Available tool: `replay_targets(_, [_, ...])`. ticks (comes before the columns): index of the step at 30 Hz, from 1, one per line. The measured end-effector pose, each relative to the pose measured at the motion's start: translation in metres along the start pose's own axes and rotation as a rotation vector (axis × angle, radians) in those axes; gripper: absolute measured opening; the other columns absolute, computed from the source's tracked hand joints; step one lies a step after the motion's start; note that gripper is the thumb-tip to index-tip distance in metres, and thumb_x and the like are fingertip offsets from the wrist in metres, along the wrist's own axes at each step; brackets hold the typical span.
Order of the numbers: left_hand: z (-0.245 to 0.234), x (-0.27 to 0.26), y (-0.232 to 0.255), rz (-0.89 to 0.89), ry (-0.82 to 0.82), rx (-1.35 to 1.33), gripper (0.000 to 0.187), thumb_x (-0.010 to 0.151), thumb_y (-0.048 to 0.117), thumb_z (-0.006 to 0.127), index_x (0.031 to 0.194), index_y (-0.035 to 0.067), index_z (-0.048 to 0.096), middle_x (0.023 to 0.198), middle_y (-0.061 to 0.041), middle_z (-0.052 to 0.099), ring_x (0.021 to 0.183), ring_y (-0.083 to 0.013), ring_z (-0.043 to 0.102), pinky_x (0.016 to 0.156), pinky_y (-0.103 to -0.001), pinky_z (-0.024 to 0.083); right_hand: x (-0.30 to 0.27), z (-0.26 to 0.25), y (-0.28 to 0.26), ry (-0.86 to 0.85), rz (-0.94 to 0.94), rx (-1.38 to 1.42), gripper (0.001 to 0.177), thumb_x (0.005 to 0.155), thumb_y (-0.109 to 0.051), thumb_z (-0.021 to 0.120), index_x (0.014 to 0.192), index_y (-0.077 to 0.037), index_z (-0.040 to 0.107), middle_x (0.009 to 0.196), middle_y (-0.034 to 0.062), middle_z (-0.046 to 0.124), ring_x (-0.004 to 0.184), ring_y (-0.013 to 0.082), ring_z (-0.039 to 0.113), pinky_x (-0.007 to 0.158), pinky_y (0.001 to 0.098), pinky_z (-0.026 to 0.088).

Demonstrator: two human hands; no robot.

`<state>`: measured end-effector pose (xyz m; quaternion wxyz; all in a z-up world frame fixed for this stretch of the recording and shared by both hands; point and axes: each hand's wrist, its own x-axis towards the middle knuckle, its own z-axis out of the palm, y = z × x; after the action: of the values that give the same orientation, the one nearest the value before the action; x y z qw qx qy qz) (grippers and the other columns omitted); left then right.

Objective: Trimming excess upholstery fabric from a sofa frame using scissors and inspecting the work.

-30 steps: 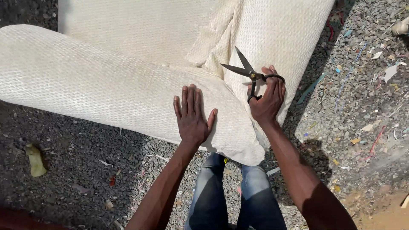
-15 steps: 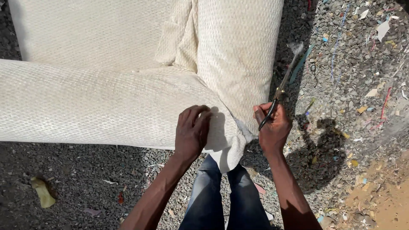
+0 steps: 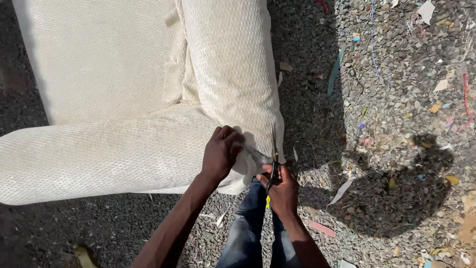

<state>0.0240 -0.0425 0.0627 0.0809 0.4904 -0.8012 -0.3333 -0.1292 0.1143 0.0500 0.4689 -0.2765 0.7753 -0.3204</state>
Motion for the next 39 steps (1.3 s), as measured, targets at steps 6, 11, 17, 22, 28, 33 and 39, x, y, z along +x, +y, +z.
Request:
replay_targets(6, [0.004, 0.004, 0.000, -0.053, -0.048, 0.010, 0.016, 0.081, 0.017, 0.081, 0.096, 0.016, 0.073, 0.099, -0.005, 0.063, 0.099, -0.0301, 0.061, 0.086, -0.041, 0.054, 0.008, 0.046, 0.034, 0.095, 0.081, -0.089, 0.030, 0.084, -0.025, 0.081, 0.107, -0.013, 0.065, 0.091, 0.0123, 0.074, 0.091, 0.0416, 0.072, 0.081, 0.0549, 0.056])
replay_targets(11, [0.010, 0.003, -0.007, -0.056, -0.007, -0.033, 0.014, 0.082, 0.021, 0.080, 0.094, 0.018, 0.074, 0.096, -0.004, 0.063, 0.097, -0.0301, 0.061, 0.086, -0.042, 0.053, 0.018, 0.041, 0.068, 0.082, 0.004, 0.129, 0.032, 0.077, -0.032, 0.091, 0.095, -0.017, 0.068, 0.084, 0.0041, 0.078, 0.076, 0.0207, 0.073, 0.073, 0.0342, 0.054])
replay_targets(17, [0.000, -0.004, -0.003, -0.033, -0.044, -0.071, 0.018, 0.082, 0.017, 0.080, 0.098, 0.017, 0.072, 0.101, -0.005, 0.063, 0.103, -0.0319, 0.062, 0.090, -0.043, 0.054, 0.022, -0.013, 0.010, 0.074, -0.227, 0.039, 0.029, 0.086, -0.020, 0.088, 0.099, -0.008, 0.065, 0.094, 0.0112, 0.079, 0.086, 0.0253, 0.075, 0.081, 0.0409, 0.057])
replay_targets(22, [-0.010, 0.004, -0.003, 0.087, -0.088, 0.019, 0.017, 0.083, 0.010, 0.077, 0.100, 0.012, 0.072, 0.104, -0.007, 0.063, 0.105, -0.0314, 0.060, 0.095, -0.041, 0.053, 0.044, -0.017, 0.003, 0.045, -0.383, -0.141, 0.022, 0.087, -0.015, 0.086, 0.098, -0.011, 0.068, 0.089, 0.0076, 0.077, 0.083, 0.0253, 0.072, 0.080, 0.0394, 0.055])
replay_targets(28, [-0.015, 0.008, -0.020, 0.201, -0.124, 0.135, 0.021, 0.082, 0.014, 0.078, 0.101, 0.014, 0.070, 0.111, -0.002, 0.060, 0.111, -0.0256, 0.052, 0.093, -0.036, 0.048, 0.058, -0.004, 0.010, 0.106, -0.379, -0.181, 0.021, 0.090, -0.013, 0.083, 0.101, -0.009, 0.066, 0.092, 0.0100, 0.076, 0.089, 0.0292, 0.073, 0.084, 0.0416, 0.055])
replay_targets(33, [0.002, 0.017, -0.035, 0.266, -0.148, 0.134, 0.021, 0.080, 0.016, 0.079, 0.098, 0.014, 0.067, 0.103, -0.003, 0.057, 0.106, -0.0261, 0.051, 0.089, -0.036, 0.046, 0.049, 0.009, -0.002, 0.188, -0.307, -0.278, 0.020, 0.088, -0.009, 0.083, 0.099, -0.007, 0.067, 0.088, 0.0106, 0.076, 0.083, 0.0282, 0.074, 0.080, 0.0415, 0.056])
replay_targets(39, [-0.004, 0.031, -0.039, 0.366, -0.202, -0.019, 0.008, 0.091, 0.020, 0.061, 0.087, 0.014, 0.065, 0.087, -0.003, 0.051, 0.093, -0.0259, 0.049, 0.082, -0.034, 0.044, 0.037, 0.019, -0.012, 0.293, -0.239, -0.233, 0.019, 0.088, -0.001, 0.082, 0.098, -0.004, 0.067, 0.086, 0.0130, 0.075, 0.077, 0.0269, 0.071, 0.072, 0.0402, 0.058])
